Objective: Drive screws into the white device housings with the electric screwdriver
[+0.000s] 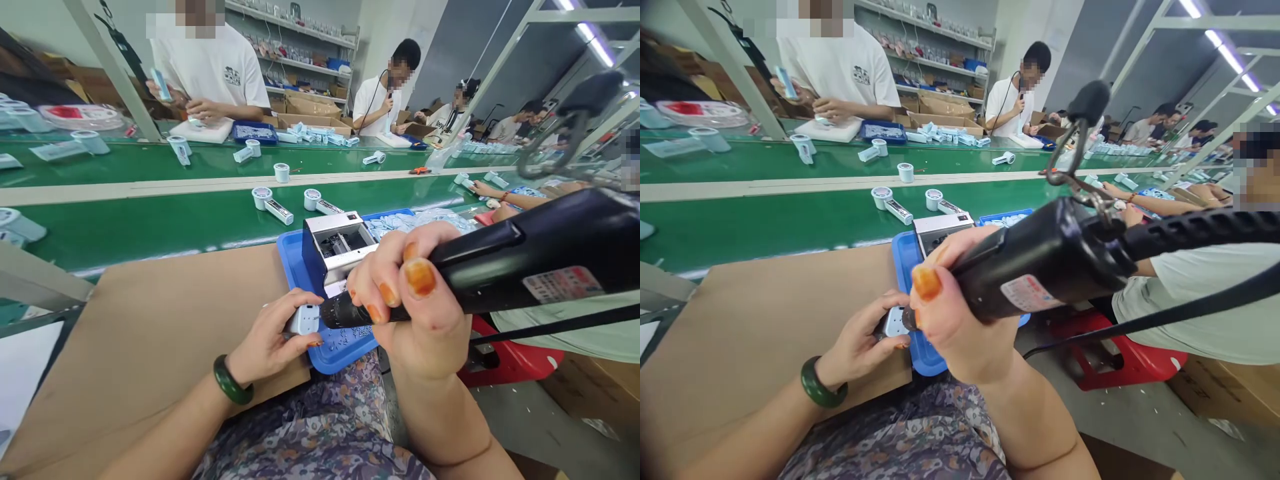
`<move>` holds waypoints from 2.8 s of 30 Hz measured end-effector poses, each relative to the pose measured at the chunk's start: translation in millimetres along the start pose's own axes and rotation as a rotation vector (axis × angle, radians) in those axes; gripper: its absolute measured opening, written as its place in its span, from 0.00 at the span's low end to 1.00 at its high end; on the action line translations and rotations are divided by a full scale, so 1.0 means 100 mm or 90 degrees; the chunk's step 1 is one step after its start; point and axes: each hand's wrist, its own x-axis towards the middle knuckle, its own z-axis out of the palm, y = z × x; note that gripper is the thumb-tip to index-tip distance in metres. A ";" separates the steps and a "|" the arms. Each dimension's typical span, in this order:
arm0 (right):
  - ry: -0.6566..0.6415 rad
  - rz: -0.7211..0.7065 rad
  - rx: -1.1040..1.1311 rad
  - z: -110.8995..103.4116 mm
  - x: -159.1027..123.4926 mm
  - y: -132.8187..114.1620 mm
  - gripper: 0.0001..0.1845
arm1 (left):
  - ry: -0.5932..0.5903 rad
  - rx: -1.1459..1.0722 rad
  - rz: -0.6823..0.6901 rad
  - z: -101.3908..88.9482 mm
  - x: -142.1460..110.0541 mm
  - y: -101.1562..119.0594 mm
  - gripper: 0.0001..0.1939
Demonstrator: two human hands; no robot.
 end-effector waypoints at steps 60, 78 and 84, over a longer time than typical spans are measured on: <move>0.068 -0.003 -0.139 -0.73 0.07 0.26 0.14 | 0.092 -0.057 -0.105 -0.18 -0.14 -0.30 0.21; 0.018 -0.030 0.023 0.05 0.07 0.05 0.14 | 0.032 0.074 0.043 -0.02 -0.05 -0.07 0.21; -0.015 -0.025 0.021 0.06 0.06 0.10 0.13 | 0.024 0.080 0.031 0.00 -0.06 -0.09 0.24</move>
